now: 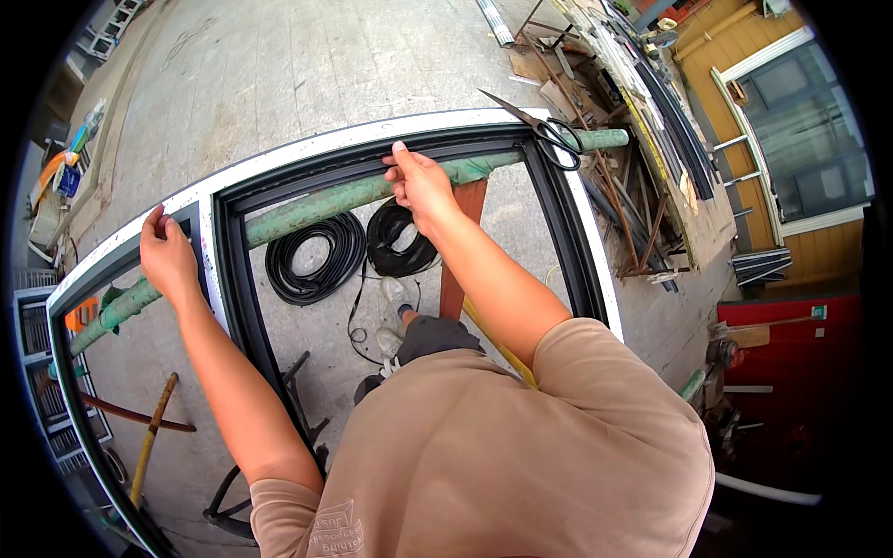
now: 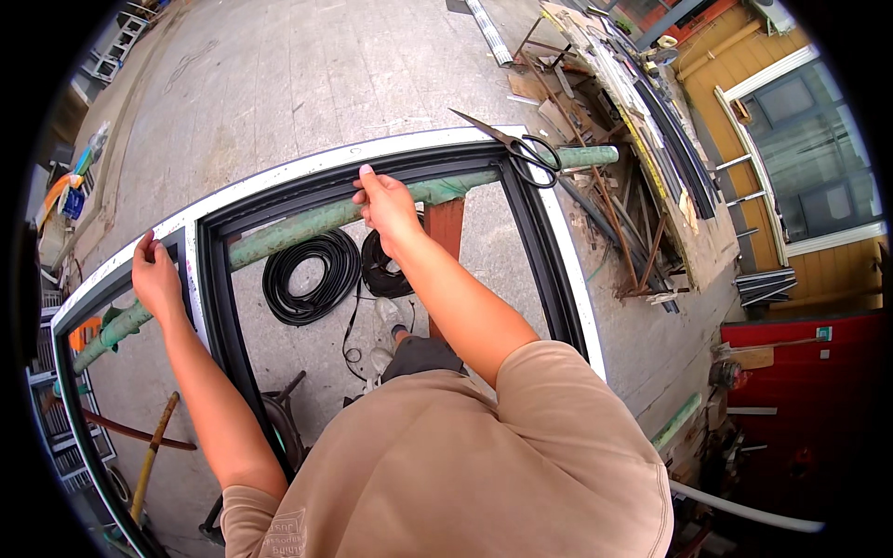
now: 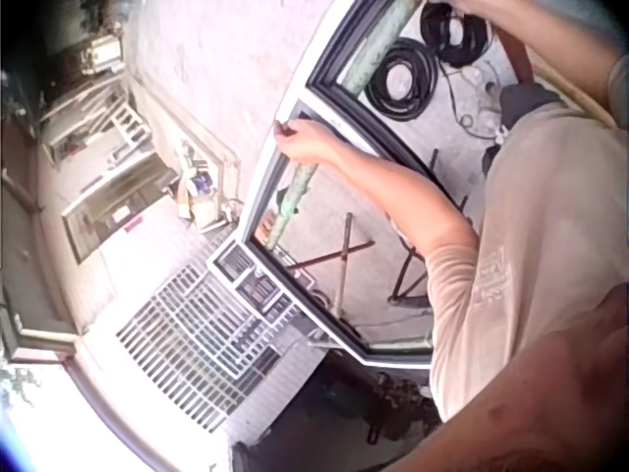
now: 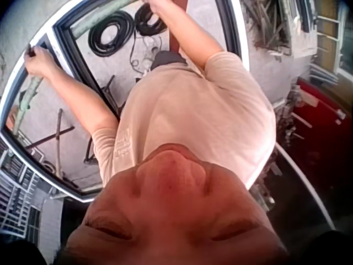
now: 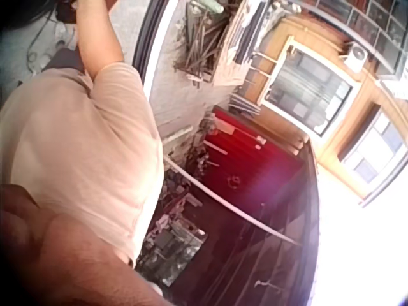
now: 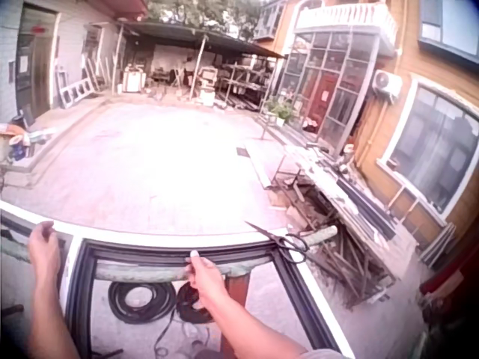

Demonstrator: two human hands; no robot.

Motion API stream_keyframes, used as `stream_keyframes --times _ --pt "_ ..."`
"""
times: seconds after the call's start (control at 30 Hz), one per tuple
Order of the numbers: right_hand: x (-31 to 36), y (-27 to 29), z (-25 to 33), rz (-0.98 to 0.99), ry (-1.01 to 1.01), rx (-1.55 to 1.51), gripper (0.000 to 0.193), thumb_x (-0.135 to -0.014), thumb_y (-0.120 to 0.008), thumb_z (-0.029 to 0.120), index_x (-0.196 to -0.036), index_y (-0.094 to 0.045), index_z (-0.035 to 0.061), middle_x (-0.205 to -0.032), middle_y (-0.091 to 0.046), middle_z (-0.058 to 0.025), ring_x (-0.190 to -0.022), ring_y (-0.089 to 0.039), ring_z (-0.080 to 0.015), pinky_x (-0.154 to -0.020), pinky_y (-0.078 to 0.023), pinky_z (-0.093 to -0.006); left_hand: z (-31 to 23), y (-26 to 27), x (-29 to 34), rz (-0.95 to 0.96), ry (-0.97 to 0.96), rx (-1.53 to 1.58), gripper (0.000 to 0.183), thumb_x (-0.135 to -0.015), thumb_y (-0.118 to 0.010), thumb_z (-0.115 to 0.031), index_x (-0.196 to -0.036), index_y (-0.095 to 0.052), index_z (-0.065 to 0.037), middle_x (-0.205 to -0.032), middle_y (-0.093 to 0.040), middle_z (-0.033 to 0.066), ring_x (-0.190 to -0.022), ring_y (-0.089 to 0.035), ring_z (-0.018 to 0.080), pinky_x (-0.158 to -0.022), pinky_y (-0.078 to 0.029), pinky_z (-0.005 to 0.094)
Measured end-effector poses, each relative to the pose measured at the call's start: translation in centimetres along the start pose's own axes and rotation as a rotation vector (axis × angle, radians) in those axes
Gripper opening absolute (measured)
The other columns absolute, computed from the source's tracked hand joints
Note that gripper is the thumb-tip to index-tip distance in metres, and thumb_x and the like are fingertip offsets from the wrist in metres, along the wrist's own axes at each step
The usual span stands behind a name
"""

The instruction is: The person installs a black rubber seal into the frame of a white window using their hands and then trims the excess rubber using shears.

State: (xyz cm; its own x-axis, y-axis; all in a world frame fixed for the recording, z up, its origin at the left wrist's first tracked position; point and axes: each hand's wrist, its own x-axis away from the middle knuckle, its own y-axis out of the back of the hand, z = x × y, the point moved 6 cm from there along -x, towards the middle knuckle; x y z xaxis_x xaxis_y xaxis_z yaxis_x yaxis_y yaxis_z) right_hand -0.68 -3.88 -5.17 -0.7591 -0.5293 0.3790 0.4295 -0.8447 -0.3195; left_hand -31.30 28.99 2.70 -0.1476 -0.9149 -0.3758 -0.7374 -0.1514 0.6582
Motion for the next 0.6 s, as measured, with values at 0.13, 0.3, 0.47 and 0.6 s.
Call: stream_keyframes --times 0.13,0.3,0.47,0.6 --pt "-2.2 1.5 -0.3 0.004 -0.056 -0.006 0.030 -0.114 -0.069 0.035 -0.107 -0.070 0.0055 -0.083 -0.066 0.0008 -0.059 -0.046 -0.0061 -0.050 -0.034 -0.0238 -0.4 0.1 0.4 0.023 0.029 -0.015 0.036 -0.104 -0.068 -0.023 -0.137 -0.079 -0.013 -0.116 -0.084 0.0098 -0.103 -0.078 0.0232 -0.094 -0.058 0.0384" --pt "-1.8 1.0 -0.4 -0.068 -0.035 -0.031 0.025 -0.112 -0.073 0.030 -0.105 -0.071 0.0062 -0.083 -0.067 0.0020 -0.060 -0.048 -0.0053 -0.051 -0.035 -0.0224 -1.0 0.5 0.9 -0.005 0.052 -0.003 0.034 -0.100 -0.070 -0.020 -0.130 -0.081 -0.010 -0.110 -0.083 0.0122 -0.098 -0.078 0.0283 -0.093 -0.059 0.0407" --pt "-2.2 1.8 -0.7 -0.062 -0.021 -0.057 0.025 -0.112 -0.073 0.030 -0.107 -0.073 0.0058 -0.084 -0.068 0.0017 -0.062 -0.049 -0.0060 -0.052 -0.037 -0.0233 -1.9 1.2 1.0 -0.055 0.004 0.058 0.033 -0.095 -0.069 -0.016 -0.124 -0.083 -0.007 -0.107 -0.083 0.0131 -0.100 -0.079 0.0317 -0.095 -0.059 0.0434" --pt "-1.1 0.6 -1.2 -0.006 0.016 -0.047 0.023 -0.112 -0.071 0.029 -0.111 -0.072 0.0064 -0.086 -0.068 0.0019 -0.063 -0.050 -0.0061 -0.054 -0.038 -0.0227 -0.9 1.8 0.9 -0.102 0.028 0.050 0.033 -0.095 -0.070 -0.016 -0.124 -0.083 -0.008 -0.106 -0.083 0.0118 -0.099 -0.079 0.0307 -0.094 -0.059 0.0431"
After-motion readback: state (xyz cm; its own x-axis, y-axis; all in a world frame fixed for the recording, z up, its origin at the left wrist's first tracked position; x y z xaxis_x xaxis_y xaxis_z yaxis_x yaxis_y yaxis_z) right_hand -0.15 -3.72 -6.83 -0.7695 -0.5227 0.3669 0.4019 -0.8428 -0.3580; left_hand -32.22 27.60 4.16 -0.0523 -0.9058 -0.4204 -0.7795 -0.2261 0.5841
